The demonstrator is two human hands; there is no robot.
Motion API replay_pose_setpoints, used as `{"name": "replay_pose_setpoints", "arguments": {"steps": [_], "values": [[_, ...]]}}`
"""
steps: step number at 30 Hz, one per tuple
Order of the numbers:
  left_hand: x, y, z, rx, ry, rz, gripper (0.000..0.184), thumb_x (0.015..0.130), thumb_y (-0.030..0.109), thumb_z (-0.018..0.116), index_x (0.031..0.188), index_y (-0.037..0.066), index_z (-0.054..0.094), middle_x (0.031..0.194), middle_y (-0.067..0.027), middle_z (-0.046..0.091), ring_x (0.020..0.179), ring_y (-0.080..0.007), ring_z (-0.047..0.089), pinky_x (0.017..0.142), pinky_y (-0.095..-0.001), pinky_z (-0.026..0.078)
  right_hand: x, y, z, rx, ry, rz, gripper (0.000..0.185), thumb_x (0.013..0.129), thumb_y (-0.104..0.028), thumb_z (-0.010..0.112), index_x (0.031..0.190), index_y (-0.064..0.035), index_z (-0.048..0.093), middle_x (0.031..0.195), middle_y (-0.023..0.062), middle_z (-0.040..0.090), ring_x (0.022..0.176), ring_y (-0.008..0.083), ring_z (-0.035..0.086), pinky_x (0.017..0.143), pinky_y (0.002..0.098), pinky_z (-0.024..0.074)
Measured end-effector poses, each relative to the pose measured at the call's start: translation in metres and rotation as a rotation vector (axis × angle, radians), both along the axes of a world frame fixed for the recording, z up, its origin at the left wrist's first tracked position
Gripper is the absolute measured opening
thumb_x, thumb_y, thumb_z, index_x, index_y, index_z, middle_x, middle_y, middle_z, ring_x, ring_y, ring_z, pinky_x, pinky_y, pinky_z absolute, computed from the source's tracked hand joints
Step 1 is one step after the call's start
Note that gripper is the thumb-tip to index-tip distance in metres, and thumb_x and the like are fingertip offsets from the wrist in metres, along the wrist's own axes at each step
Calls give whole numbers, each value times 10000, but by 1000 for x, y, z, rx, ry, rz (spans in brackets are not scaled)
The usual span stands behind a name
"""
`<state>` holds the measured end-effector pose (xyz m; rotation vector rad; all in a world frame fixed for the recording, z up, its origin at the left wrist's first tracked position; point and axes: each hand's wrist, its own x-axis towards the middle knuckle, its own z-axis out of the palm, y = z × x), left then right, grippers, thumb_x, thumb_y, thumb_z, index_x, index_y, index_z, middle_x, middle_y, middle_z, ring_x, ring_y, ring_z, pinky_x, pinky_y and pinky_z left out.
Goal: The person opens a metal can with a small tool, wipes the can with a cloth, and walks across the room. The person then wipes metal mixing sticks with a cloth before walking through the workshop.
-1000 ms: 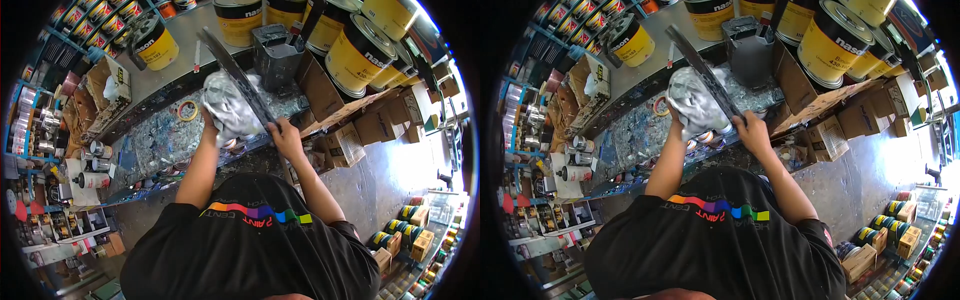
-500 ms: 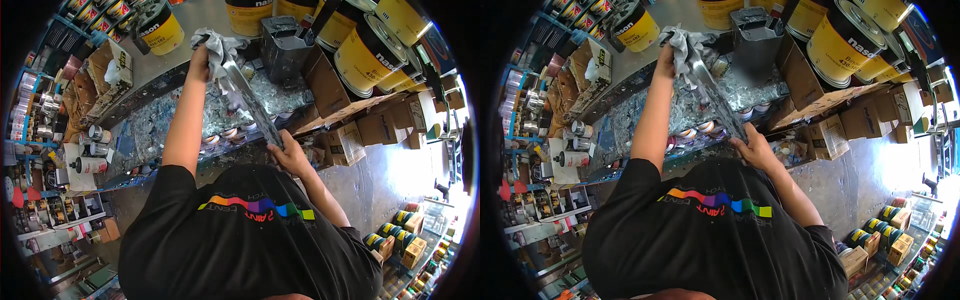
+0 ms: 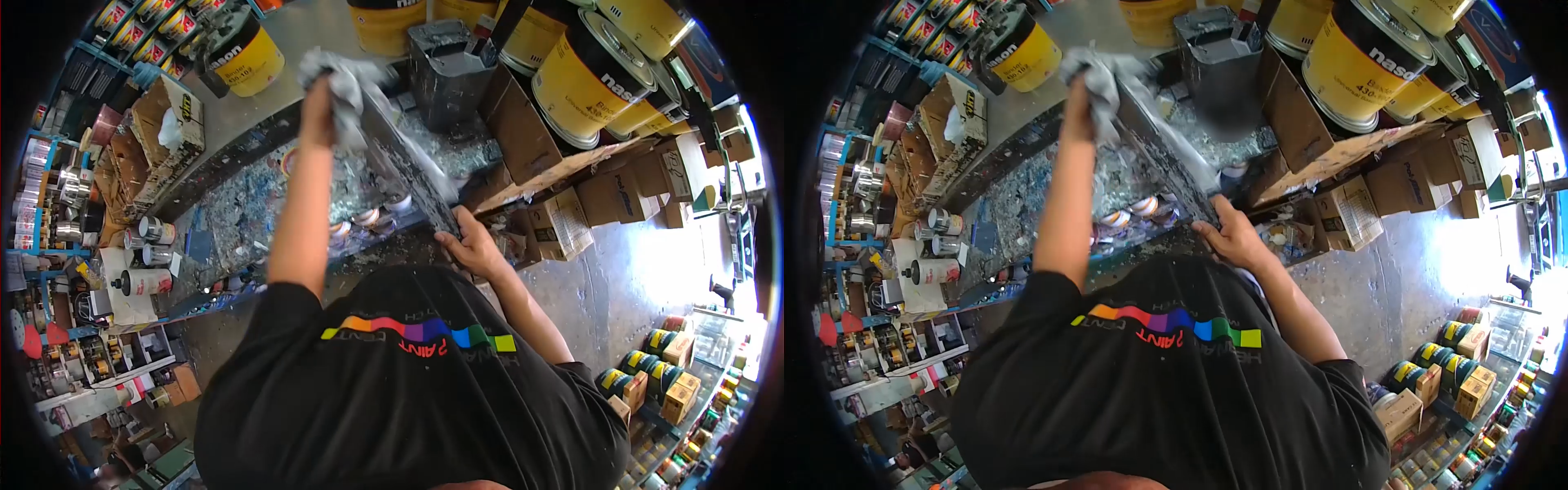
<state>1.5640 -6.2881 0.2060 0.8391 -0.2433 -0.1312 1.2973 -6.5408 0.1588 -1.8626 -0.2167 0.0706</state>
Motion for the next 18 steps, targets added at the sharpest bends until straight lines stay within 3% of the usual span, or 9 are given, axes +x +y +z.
{"name": "replay_pose_setpoints", "arguments": {"steps": [3,6,7,9,12,13,16,17,18], "values": [[84,44,0,276,-31,94,340,851,241,689,1105,17,662,1020,-71,689,890,-208,660,746,-315,519,-10,-18,-3,57,22,19,322,922,-259,705,1051,-15,539,824,87,572,668,128,506,538,299,434],[71,49,25,799,-275,594,211,879,180,667,1016,20,661,932,-62,674,780,-177,665,646,-312,535,-7,-37,11,-131,65,56,271,931,-225,683,1050,-27,542,782,49,583,704,97,546,608,283,453],[46,40,45,668,-253,490,375,877,151,689,1205,-15,615,1055,-90,688,885,-206,689,728,-339,554,-5,-40,13,-136,40,55,265,929,-225,684,1044,-33,542,753,48,578,664,98,544,583,284,447],[52,56,46,905,-275,418,406,866,244,702,1176,-8,629,1068,-120,699,938,-206,678,780,-337,523,-3,-43,9,-106,40,59,326,913,-245,702,1086,-19,544,769,92,595,667,153,585,597,319,454],[20,41,63,832,-371,472,405,848,311,704,1095,-10,677,1072,-150,714,986,-225,673,847,-337,492,6,-39,-12,-248,-162,35,412,910,-305,701,1130,8,547,883,196,653,779,360,637,699,395,484],[7,33,70,810,-419,501,398,852,307,696,1102,-2,675,1079,-152,711,995,-230,673,859,-335,489,14,-34,16,-359,88,119,434,899,-313,699,1155,9,564,932,234,659,870,425,637,745,423,489],[-25,12,99,964,-650,571,359,848,242,682,1112,0,662,1071,-124,705,975,-220,657,866,-344,487,66,-15,21,-301,-518,7,401,887,-312,703,1129,-5,614,924,244,653,874,412,640,763,412,495],[-37,1,105,837,-629,492,375,860,181,670,1185,-2,627,1137,-71,659,1028,-188,606,917,-318,458,77,-2,41,-263,-449,-6,385,885,-307,705,1117,-9,629,917,234,656,868,395,646,763,409,498],[-49,-6,111,784,-616,486,359,870,180,662,1182,5,630,1141,-77,657,1038,-180,598,922,-304,448,86,11,75,-224,-379,-16,369,883,-302,707,1105,-14,644,911,224,660,862,378,653,763,407,501]]}}
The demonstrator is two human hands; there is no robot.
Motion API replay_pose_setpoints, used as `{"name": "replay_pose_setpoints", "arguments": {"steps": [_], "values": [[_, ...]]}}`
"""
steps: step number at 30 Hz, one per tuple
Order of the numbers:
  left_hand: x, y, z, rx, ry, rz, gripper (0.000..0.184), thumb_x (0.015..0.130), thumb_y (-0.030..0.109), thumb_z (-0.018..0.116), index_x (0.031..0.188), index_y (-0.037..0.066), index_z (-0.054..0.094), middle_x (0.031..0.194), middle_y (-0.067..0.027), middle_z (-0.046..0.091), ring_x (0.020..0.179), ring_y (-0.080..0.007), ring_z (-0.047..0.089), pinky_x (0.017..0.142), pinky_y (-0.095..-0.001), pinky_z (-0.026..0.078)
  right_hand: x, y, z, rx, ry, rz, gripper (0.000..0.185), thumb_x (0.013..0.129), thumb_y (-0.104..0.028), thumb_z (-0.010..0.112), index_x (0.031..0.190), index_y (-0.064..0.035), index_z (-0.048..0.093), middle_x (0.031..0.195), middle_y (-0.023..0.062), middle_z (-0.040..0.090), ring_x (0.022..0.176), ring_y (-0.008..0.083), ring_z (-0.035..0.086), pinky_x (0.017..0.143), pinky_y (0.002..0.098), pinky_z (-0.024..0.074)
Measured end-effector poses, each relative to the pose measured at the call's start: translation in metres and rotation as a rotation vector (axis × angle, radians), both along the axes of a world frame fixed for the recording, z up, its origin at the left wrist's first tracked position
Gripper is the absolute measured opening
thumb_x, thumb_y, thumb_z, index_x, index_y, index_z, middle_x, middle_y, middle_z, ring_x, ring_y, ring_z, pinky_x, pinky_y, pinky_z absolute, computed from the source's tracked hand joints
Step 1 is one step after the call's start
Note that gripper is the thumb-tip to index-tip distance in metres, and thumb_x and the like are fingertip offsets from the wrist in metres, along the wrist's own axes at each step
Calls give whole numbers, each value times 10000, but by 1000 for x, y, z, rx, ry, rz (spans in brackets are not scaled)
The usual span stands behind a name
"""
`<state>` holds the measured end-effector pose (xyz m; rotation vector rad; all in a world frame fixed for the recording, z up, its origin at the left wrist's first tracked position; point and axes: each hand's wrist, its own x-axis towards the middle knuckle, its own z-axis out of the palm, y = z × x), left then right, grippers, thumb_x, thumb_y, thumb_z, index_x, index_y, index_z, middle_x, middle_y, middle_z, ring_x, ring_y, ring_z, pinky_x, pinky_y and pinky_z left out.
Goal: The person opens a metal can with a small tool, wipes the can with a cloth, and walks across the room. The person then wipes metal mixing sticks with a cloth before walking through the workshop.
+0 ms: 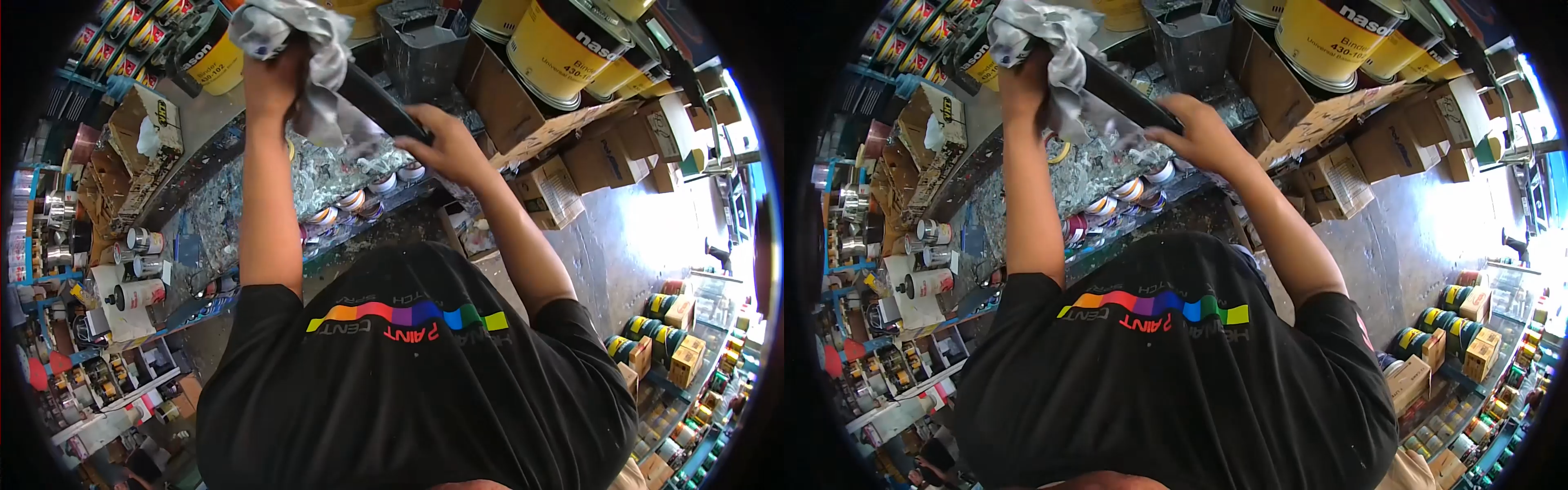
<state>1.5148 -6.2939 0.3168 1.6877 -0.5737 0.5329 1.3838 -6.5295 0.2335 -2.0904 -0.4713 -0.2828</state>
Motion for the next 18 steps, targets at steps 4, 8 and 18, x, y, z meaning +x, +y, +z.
{"name": "replay_pose_setpoints", "arguments": {"steps": [4,8,18], "values": [[-16,14,15,-595,140,-438,214,906,116,631,1101,27,638,985,-58,651,821,-183,623,732,-327,511,38,2,42,65,-26,30,337,878,-284,714,1068,-10,669,914,181,680,855,284,676,779,388,514],[-21,63,6,-654,255,-104,224,920,138,627,1101,8,642,1000,-66,652,858,-163,629,764,-303,508,58,-34,121,360,-266,-208,270,920,-182,679,1115,3,653,913,98,691,821,153,640,745,308,510],[-89,47,-96,-301,593,144,460,927,193,657,1328,3,532,1213,-105,652,1072,-185,638,914,-327,509,181,-83,192,413,-571,-208,212,940,-86,651,1125,1,593,953,78,679,839,129,625,721,279,496]]}}
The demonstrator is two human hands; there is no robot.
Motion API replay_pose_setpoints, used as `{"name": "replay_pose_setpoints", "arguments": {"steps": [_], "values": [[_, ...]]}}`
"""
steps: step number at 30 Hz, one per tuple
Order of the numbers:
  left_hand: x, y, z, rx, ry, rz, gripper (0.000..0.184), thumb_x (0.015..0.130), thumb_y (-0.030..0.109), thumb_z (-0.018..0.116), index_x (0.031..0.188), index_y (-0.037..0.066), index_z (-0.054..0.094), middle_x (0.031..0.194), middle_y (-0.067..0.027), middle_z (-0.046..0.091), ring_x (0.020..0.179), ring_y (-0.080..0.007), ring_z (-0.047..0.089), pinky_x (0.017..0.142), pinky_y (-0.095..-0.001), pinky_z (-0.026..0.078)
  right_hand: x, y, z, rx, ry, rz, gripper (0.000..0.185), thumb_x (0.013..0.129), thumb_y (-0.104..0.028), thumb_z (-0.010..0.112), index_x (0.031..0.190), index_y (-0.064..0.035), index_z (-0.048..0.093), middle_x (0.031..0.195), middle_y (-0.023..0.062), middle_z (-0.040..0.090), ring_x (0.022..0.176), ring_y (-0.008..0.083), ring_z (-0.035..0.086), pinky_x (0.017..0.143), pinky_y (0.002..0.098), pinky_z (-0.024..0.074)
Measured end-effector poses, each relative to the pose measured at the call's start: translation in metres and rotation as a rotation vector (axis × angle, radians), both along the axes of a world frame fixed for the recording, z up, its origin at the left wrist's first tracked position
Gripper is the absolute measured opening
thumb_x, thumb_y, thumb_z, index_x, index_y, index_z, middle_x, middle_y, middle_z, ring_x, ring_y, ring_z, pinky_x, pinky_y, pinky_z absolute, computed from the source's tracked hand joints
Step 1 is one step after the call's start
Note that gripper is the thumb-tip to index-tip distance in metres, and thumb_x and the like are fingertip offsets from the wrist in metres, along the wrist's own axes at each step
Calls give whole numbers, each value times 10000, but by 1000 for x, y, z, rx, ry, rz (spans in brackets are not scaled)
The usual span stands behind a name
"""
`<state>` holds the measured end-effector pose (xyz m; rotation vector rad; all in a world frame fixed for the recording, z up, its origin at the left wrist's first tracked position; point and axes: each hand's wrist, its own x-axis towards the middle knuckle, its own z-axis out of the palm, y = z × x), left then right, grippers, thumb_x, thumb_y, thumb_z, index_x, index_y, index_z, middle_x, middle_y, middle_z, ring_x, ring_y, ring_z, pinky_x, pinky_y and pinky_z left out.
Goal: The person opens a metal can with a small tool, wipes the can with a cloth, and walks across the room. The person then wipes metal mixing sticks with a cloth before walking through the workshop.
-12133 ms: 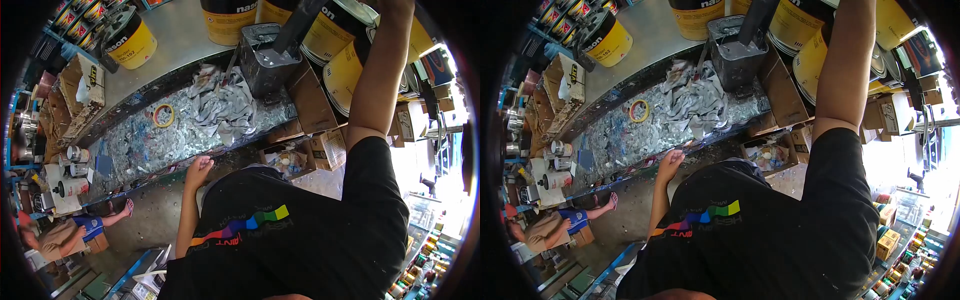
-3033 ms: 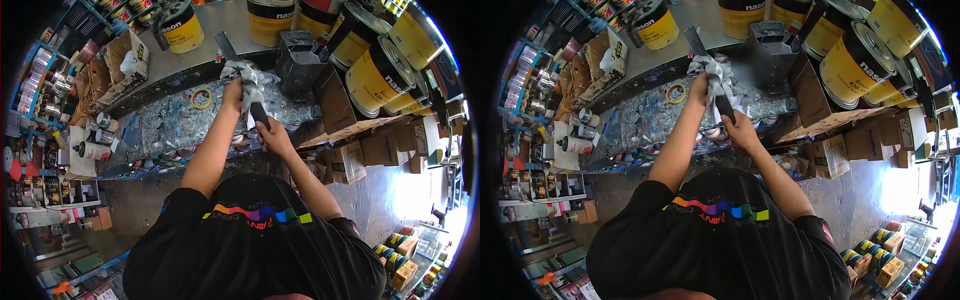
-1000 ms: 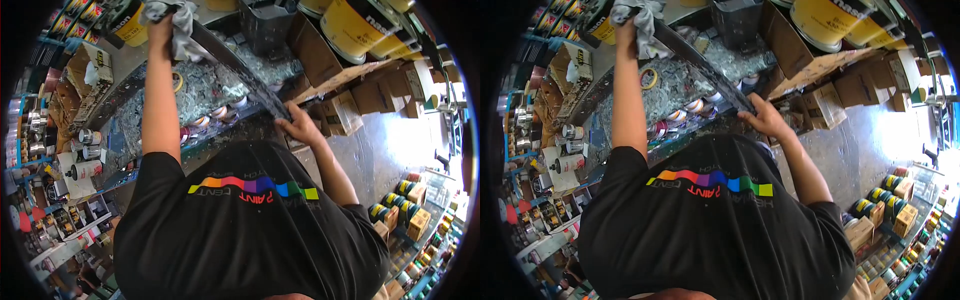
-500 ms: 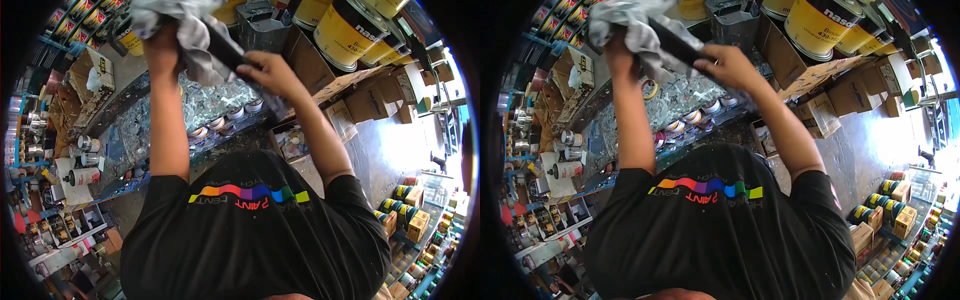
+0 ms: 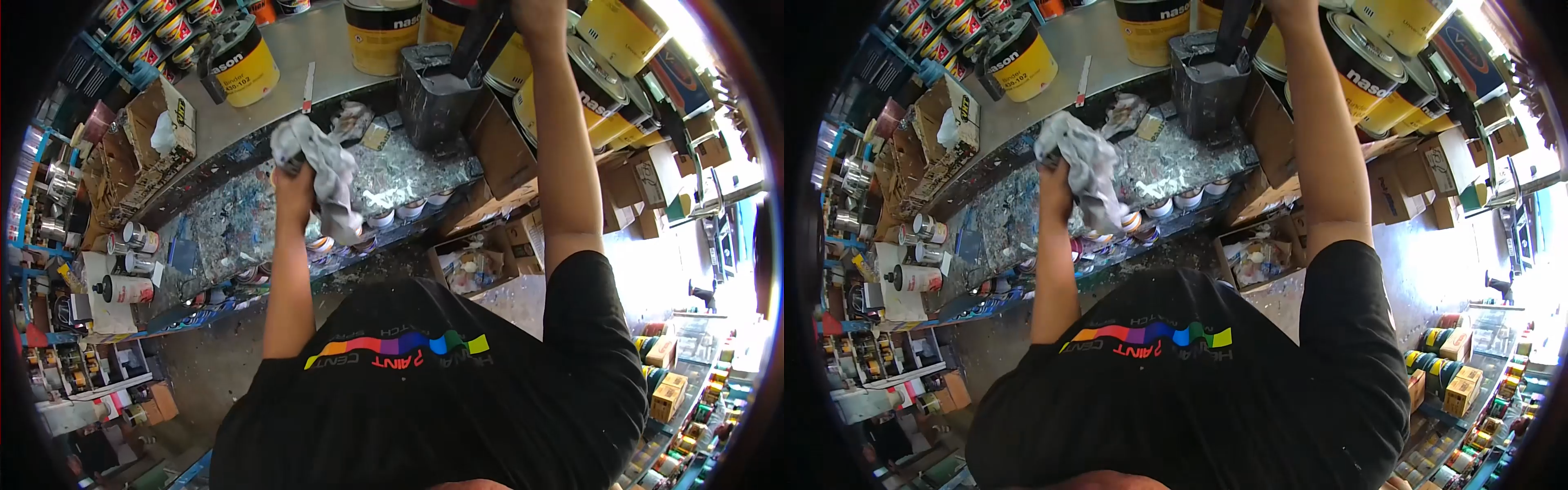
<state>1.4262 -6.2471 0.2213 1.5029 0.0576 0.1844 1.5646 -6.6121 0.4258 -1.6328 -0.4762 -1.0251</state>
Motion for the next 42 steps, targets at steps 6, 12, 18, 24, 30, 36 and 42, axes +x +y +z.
{"name": "replay_pose_setpoints", "arguments": {"steps": [6,12,18,24,30,36,42], "values": [[-24,0,-31,-441,197,-121,431,1004,329,548,1332,48,546,1230,-84,639,1089,-207,640,915,-355,524,67,-16,-67,-3,176,-1,209,937,-120,649,1102,8,639,859,63,683,762,114,620,675,283,497],[-27,2,-49,-560,218,-236,460,1012,369,483,1344,56,537,1236,-85,627,1082,-209,640,907,-357,526,84,-36,-73,-370,449,-371,264,905,-240,701,1010,-1,660,747,28,679,642,72,613,604,247,480],[-27,-4,-60,-547,275,-225,506,974,425,514,1285,33,585,1160,-87,661,1019,-204,658,872,-354,535,40,-38,-45,-256,454,-359,295,864,-265,697,1025,-18,684,813,110,727,709,185,711,673,324,552],[-17,-9,-82,-568,333,-308,489,975,413,507,1255,23,602,1132,-98,671,982,-218,675,830,-366,550,49,-40,-95,-510,332,-527,376,796,-368,706,964,-32,715,823,139,726,747,264,710,718,358,555],[-21,-22,-81,-588,349,-352,459,996,381,481,1265,28,601,1143,-97,671,977,-213,676,828,-363,550,6,-25,-93,-731,560,-483,466,828,-474,679,885,-14,737,722,144,715,781,298,721,765,405,551],[-24,-17,-99,-568,359,-369,487,1000,405,485,1309,38,571,1188,-96,657,1028,-212,663,876,-369,541,-43,-19,-119,-215,525,-613,639,820,-578,701,1020,29,692,936,198,702,917,298,691,819,395,515],[-32,-17,-86,-743,375,-383,498,1002,436,501,1318,55,554,1166,-77,658,1022,-212,661,876,-361,543,-80,-30,-71,-239,270,-778,538,836,-511,721,1038,-15,672,889,141,655,813,328,638,795,409,509]]}}
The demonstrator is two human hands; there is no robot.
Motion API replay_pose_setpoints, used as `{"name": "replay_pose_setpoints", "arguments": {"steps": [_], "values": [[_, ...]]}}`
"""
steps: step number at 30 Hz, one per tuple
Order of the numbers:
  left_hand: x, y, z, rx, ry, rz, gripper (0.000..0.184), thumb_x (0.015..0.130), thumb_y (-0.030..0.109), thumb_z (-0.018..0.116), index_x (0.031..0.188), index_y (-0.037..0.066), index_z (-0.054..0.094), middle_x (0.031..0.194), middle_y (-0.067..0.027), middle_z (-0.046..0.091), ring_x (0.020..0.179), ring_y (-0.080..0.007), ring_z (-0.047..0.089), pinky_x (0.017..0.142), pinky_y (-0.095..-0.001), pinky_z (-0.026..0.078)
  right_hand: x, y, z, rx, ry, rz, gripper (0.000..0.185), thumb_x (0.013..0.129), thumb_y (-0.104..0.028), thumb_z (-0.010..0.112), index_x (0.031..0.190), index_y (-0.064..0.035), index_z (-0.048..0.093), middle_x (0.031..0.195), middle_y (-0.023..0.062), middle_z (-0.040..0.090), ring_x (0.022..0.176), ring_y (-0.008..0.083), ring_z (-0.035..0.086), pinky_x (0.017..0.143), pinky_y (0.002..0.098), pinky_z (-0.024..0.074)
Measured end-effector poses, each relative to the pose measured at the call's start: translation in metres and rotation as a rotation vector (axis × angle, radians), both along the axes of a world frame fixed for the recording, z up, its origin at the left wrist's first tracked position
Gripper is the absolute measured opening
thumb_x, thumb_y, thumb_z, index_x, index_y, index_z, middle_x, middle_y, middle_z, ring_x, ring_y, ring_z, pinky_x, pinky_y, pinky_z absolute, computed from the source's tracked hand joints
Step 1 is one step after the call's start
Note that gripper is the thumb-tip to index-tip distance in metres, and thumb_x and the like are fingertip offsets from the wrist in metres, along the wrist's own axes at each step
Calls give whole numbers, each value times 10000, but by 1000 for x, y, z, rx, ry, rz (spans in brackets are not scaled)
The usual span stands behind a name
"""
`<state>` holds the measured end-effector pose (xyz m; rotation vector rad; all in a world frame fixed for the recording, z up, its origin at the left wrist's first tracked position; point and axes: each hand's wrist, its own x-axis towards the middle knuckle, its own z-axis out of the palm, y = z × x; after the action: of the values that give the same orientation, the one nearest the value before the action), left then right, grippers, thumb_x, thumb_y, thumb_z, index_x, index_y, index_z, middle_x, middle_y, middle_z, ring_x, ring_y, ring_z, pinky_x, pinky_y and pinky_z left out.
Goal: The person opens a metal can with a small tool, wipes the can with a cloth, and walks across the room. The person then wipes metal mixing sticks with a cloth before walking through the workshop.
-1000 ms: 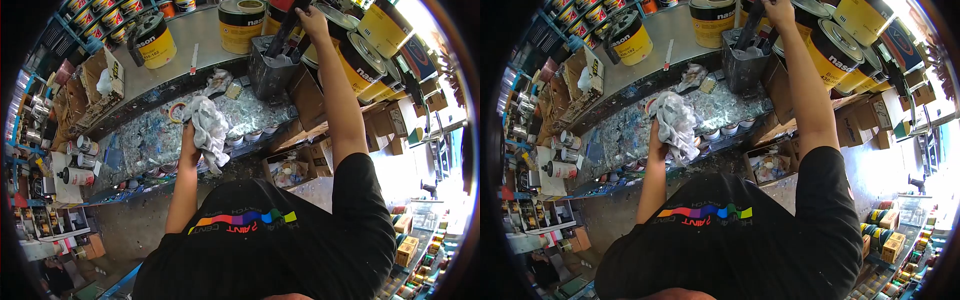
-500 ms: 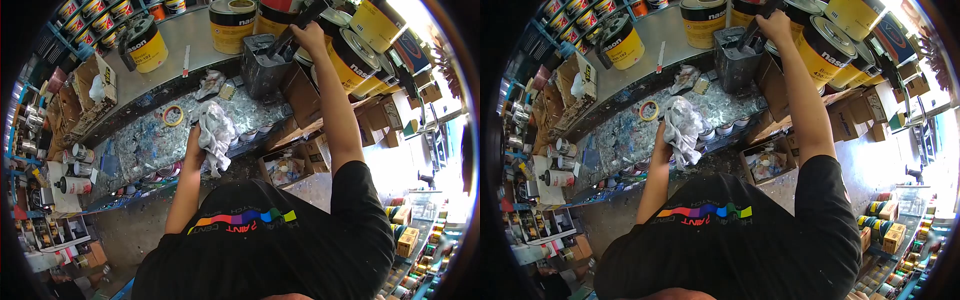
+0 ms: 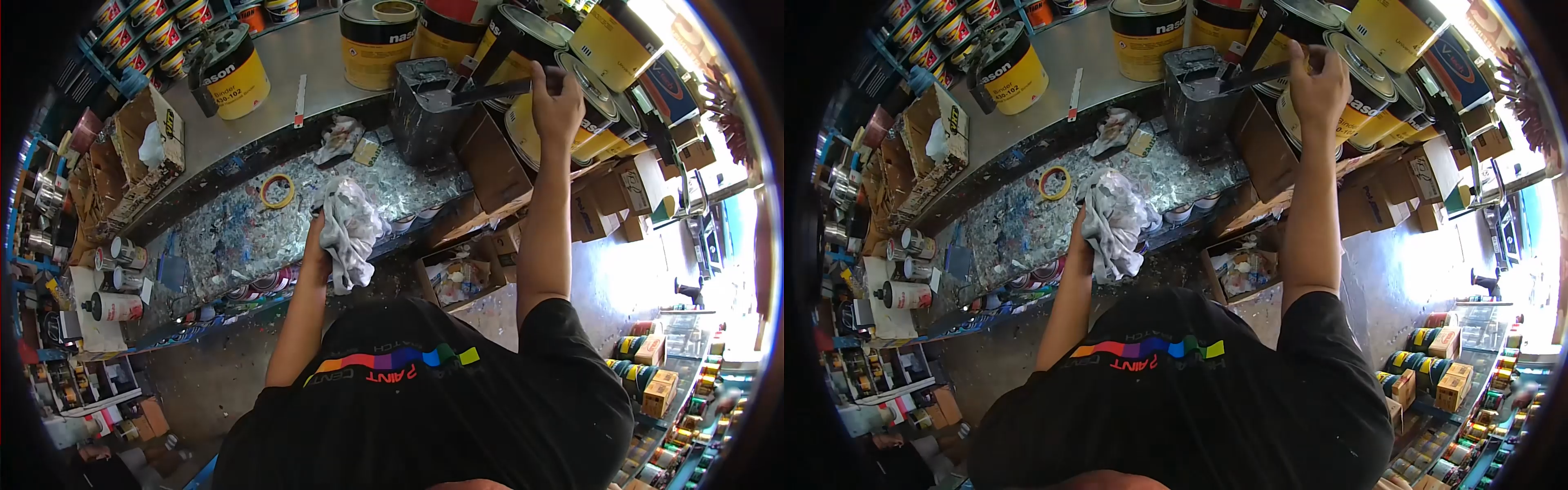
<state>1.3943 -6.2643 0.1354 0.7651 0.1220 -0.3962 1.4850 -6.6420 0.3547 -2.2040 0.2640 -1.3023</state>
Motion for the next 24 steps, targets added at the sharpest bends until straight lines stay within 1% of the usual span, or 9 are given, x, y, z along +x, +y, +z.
{"name": "replay_pose_setpoints", "arguments": {"steps": [3,4,6,9,12,16,19,22,24], "values": [[25,5,-66,62,43,11,446,1011,413,496,1278,64,573,1107,-60,662,963,-184,659,854,-346,547,23,-1,19,-372,2,-74,562,830,-482,730,1106,1,643,959,162,668,931,363,645,856,436,504],[24,4,-69,12,60,-1,432,1013,409,495,1264,67,577,1078,-53,662,936,-172,656,837,-337,547,43,-5,23,-490,-5,-97,575,826,-466,735,1137,7,629,996,176,675,987,378,645,885,447,500],[25,1,-72,-91,90,-27,406,1017,402,491,1237,74,587,1020,-39,660,881,-148,650,804,-318,549,96,-30,18,-574,200,-157,545,810,-438,747,1132,-11,640,1002,176,690,999,387,650,902,457,499],[27,2,-79,-40,47,-61,383,1017,395,487,1204,81,603,948,-22,651,829,-120,637,749,-296,541,140,-54,26,-666,482,-64,516,800,-394,749,1131,-13,644,1026,206,694,1025,388,647,910,453,496],[25,7,-93,-7,78,-82,382,1015,381,484,1196,72,616,963,-25,657,829,-124,634,747,-293,536,148,-54,41,-561,514,27,463,804,-351,735,1106,-11,653,1060,229,690,1037,388,646,907,444,500],[21,5,-78,-21,93,-61,401,1017,372,475,1214,51,613,1011,-39,664,866,-141,638,789,-300,535,149,-54,54,-489,469,74,456,806,-365,737,1095,-21,663,1050,233,692,1031,379,658,900,453,509],[21,7,-64,104,4,-51,415,1022,369,459,1224,40,609,1024,-44,664,883,-144,638,811,-303,531,119,-11,89,-545,398,138,279,782,-128,694,1028,4,695,872,188,721,821,320,696,754,395,551],[19,-3,-32,217,-50,-48,421,1026,366,446,1230,35,606,1024,-48,663,887,-143,635,820,-300,527,128,-12,105,-601,543,160,310,735,-154,675,1008,-11,709,949,203,709,888,370,681,797,432,549],[20,-6,-32,229,-67,-74,419,1029,366,440,1225,35,607,1016,-46,659,878,-139,630,812,-296,526,144,-22,102,-762,488,168,266,743,-155,672,970,-24,723,961,191,715,896,350,685,798,418,553]]}}
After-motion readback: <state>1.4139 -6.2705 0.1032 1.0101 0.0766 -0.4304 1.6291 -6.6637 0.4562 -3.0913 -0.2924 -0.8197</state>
